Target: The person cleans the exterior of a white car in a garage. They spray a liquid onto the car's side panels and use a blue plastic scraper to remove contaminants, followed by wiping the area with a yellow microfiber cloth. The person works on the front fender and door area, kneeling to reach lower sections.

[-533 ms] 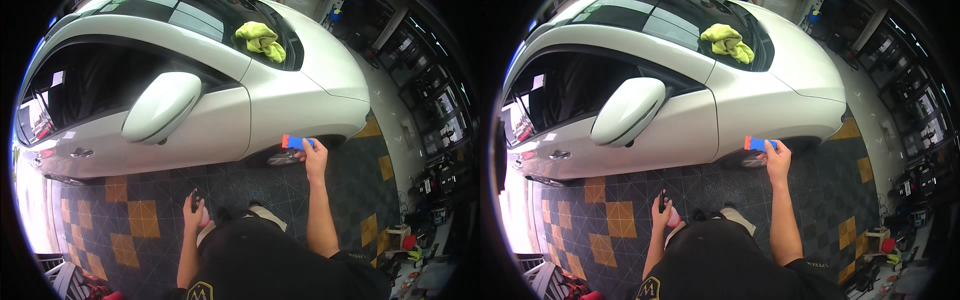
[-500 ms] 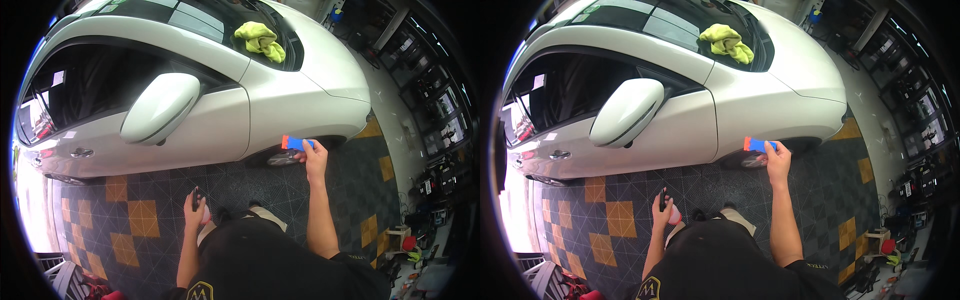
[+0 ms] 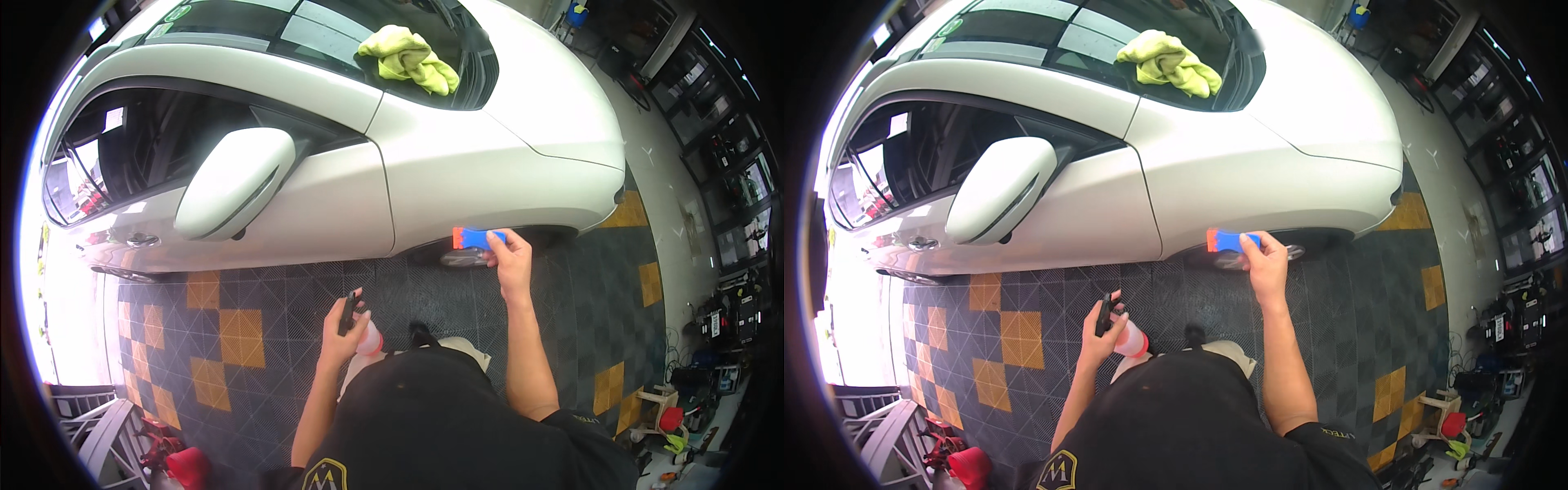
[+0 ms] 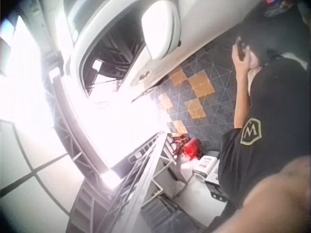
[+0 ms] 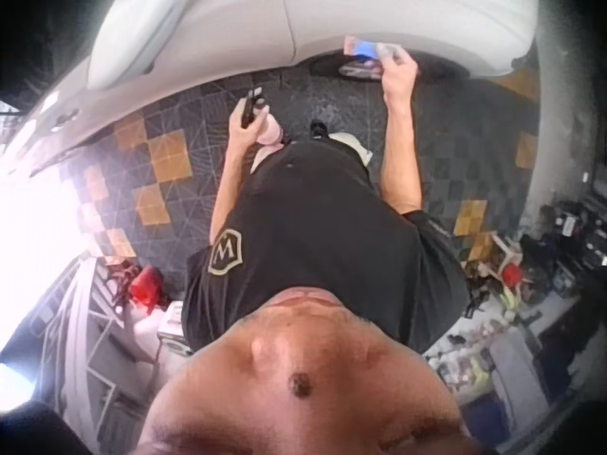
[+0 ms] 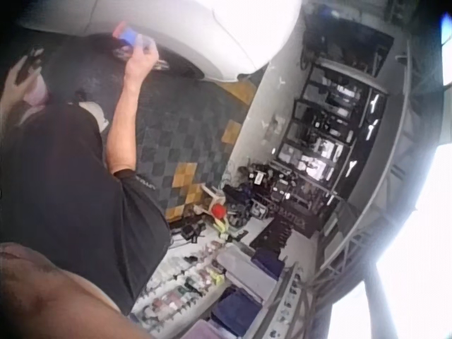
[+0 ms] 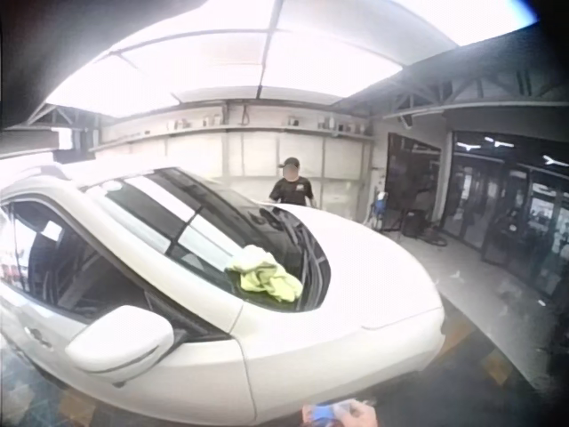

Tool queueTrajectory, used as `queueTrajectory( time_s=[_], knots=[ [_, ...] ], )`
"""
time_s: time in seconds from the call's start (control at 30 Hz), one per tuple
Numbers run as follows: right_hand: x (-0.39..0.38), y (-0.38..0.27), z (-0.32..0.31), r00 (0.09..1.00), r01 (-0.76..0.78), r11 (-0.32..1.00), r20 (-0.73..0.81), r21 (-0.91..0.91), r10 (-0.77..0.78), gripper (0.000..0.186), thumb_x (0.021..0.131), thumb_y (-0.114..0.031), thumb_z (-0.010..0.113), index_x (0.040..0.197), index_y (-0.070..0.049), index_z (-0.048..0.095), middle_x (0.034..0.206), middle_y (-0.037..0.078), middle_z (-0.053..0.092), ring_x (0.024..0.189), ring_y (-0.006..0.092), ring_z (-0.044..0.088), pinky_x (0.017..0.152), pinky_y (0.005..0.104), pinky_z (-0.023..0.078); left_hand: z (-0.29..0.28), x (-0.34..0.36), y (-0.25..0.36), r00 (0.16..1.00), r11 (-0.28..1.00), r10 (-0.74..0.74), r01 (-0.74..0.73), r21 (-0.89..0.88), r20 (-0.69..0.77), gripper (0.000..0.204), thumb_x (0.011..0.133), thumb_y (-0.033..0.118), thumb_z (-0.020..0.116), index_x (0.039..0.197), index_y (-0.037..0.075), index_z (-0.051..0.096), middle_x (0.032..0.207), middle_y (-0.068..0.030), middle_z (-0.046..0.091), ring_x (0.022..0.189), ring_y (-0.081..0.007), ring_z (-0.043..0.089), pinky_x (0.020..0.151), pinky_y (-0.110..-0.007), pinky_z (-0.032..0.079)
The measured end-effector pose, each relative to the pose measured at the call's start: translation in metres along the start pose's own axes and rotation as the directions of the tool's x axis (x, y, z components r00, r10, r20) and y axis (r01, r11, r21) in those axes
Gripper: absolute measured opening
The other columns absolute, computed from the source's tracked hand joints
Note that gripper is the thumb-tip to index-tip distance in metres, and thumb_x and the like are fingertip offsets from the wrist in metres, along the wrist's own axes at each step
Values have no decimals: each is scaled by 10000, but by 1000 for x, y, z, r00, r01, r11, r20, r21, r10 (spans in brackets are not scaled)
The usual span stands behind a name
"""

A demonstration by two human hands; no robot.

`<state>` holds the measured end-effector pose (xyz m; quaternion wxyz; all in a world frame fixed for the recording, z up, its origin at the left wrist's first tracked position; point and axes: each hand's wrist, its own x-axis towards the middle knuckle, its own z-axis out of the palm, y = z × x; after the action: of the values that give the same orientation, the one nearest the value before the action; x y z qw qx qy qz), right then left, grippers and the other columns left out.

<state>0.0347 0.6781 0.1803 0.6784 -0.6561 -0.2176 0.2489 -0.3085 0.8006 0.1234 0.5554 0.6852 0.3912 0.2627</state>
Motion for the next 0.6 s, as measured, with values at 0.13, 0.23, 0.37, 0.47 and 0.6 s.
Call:
queueTrajectory(
  time_s=[0.13,0.23,0.37,0.47,0.6],
  knots=[
    [19,22,-22,987,-67,981,134,-182,93,167,1006,-181,735,985,-16,726,794,7,702,624,70,627,564,222,474,18,-13,-2,998,999,-49,50,22,-51,514,919,71,759,1424,55,662,1073,-44,696,842,-90,609,784,-279,515],
    [20,29,-30,968,-112,973,200,-204,153,180,1043,-181,675,1097,-10,659,812,62,726,588,109,656,512,232,478,30,-26,-10,995,998,-51,52,19,-91,530,913,70,769,1432,61,661,1065,-9,702,829,-64,568,783,-252,492],
    [21,35,-48,847,-423,871,233,-249,478,320,1105,-145,535,1390,-11,473,825,106,724,592,146,670,501,260,492,41,-30,-16,992,997,-70,74,31,-106,513,919,32,756,1423,50,665,1049,-21,701,810,-71,586,759,-261,513],
    [18,40,-62,873,-321,891,264,-322,410,360,1101,-147,546,1425,-3,480,841,93,715,630,138,669,532,270,506,46,-30,-24,994,998,-59,62,29,-92,515,918,32,756,1425,51,666,1046,-23,699,813,-72,578,772,-260,513],
    [17,49,-89,876,-313,885,257,-344,409,247,1082,-129,567,1275,14,621,839,69,710,653,125,666,569,275,520,54,-24,-20,994,994,-106,107,20,-33,524,919,32,751,1435,56,662,1053,-23,693,834,-74,578,786,-258,512]
  ],
)
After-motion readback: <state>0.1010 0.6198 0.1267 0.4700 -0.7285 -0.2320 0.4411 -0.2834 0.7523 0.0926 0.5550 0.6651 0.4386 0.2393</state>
